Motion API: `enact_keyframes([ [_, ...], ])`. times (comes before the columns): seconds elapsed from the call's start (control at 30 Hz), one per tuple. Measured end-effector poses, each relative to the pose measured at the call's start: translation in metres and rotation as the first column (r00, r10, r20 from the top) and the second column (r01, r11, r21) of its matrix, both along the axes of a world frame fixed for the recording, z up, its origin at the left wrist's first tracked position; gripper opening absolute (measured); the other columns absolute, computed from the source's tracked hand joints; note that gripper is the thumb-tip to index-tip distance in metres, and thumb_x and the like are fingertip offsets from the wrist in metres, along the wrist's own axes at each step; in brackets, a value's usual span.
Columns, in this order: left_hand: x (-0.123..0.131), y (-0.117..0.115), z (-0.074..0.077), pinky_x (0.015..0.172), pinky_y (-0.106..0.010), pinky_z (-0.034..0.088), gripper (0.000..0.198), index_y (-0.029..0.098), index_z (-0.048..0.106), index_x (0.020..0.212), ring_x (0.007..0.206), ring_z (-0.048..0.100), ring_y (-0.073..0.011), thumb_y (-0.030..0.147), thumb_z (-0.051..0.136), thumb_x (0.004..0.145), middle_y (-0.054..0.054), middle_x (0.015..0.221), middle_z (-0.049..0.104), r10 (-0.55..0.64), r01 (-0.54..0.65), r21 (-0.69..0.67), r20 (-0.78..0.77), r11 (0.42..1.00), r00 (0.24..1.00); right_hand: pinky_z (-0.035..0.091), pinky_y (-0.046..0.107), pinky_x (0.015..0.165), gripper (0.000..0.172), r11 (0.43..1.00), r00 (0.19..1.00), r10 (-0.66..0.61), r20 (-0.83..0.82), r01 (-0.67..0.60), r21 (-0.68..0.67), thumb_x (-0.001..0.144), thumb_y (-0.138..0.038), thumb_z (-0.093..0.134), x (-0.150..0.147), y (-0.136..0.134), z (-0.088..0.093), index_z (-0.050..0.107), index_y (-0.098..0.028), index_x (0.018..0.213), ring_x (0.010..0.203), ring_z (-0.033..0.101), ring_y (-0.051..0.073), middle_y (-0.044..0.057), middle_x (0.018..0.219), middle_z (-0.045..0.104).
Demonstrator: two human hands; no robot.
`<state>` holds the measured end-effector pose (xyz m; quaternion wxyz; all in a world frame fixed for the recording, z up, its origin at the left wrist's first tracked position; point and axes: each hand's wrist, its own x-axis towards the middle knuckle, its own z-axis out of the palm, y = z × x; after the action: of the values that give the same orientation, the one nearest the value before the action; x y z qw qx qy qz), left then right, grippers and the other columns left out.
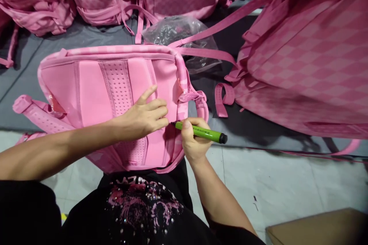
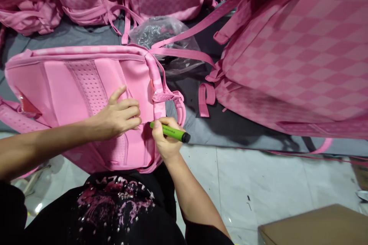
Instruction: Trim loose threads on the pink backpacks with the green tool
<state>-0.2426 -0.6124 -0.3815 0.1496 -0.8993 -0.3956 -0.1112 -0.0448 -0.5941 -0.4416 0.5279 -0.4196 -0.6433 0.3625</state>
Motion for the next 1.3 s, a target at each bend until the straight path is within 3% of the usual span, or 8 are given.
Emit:
enact_keyframes([
  [0.17,-0.003,0.000,-0.001,0.129,-0.055,0.009,0.026,0.026,0.065,0.086,0.104,0.058,-0.0175,0.020,0.045,0.101,0.003,0.086,0.067,-0.008,0.008,-0.005,-0.022,1.000,1.000,0.046,0.026,0.054,0.024,0.998,0.992,0.053,0.112,-0.051,-0.021,0.092,-0.039,0.063,0.000,0.001,0.003,0.065,-0.020,0.076,0.054,0.058,0.012,-0.003,0.064,0.065],
  [0.33,-0.003,0.000,0.000,0.128,-0.056,0.018,0.027,0.026,0.065,0.087,0.105,0.059,-0.0183,0.019,0.043,0.101,0.002,0.087,0.067,0.008,-0.011,-0.077,-0.034,0.997,0.999,0.045,0.026,0.053,0.021,0.998,0.992,0.060,0.110,-0.060,-0.003,0.092,-0.036,0.063,0.000,0.000,0.002,0.066,-0.020,0.078,0.056,0.057,0.012,-0.002,0.067,0.066],
  [0.53,-0.003,0.000,-0.001,0.126,-0.056,0.021,0.019,0.021,0.061,0.086,0.099,0.058,-0.0177,0.017,0.049,0.099,0.002,0.083,0.063,-0.038,0.038,0.008,0.029,0.999,0.999,0.047,0.025,0.055,0.019,0.998,0.991,0.066,0.118,-0.065,-0.009,0.092,-0.034,0.065,0.003,-0.001,0.003,0.067,-0.020,0.079,0.057,0.058,0.012,-0.003,0.067,0.066],
  [0.9,-0.002,-0.003,0.002,0.125,-0.055,0.021,0.016,0.020,0.061,0.088,0.102,0.057,-0.0184,0.018,0.050,0.099,0.000,0.088,0.064,-0.002,0.003,-0.046,0.032,0.999,0.999,0.051,0.031,0.063,0.019,0.995,0.979,0.076,0.189,-0.088,0.054,0.092,-0.034,0.063,0.004,0.000,0.003,0.066,-0.021,0.078,0.062,0.063,0.015,0.000,0.068,0.068],
  [1.13,-0.003,0.001,0.002,0.122,-0.055,0.023,0.017,0.021,0.060,0.086,0.101,0.058,-0.0206,0.023,0.051,0.100,0.000,0.086,0.063,-0.008,0.010,-0.056,0.039,0.998,0.999,0.050,0.030,0.063,0.025,0.994,0.968,0.109,0.225,-0.113,0.003,0.094,-0.037,0.058,0.002,0.002,0.008,0.065,-0.021,0.076,0.059,0.063,0.015,0.000,0.064,0.066],
  [1.3,0.003,-0.002,0.003,0.117,-0.057,0.025,0.011,0.019,0.061,0.083,0.096,0.057,-0.0226,0.024,0.064,0.093,-0.001,0.084,0.063,0.050,-0.040,-0.129,0.071,0.991,0.996,0.049,0.028,0.062,0.025,0.990,0.962,0.133,0.239,-0.119,-0.071,0.093,-0.036,0.057,0.004,-0.003,0.013,0.066,-0.020,0.076,0.057,0.061,0.014,0.000,0.063,0.066],
])
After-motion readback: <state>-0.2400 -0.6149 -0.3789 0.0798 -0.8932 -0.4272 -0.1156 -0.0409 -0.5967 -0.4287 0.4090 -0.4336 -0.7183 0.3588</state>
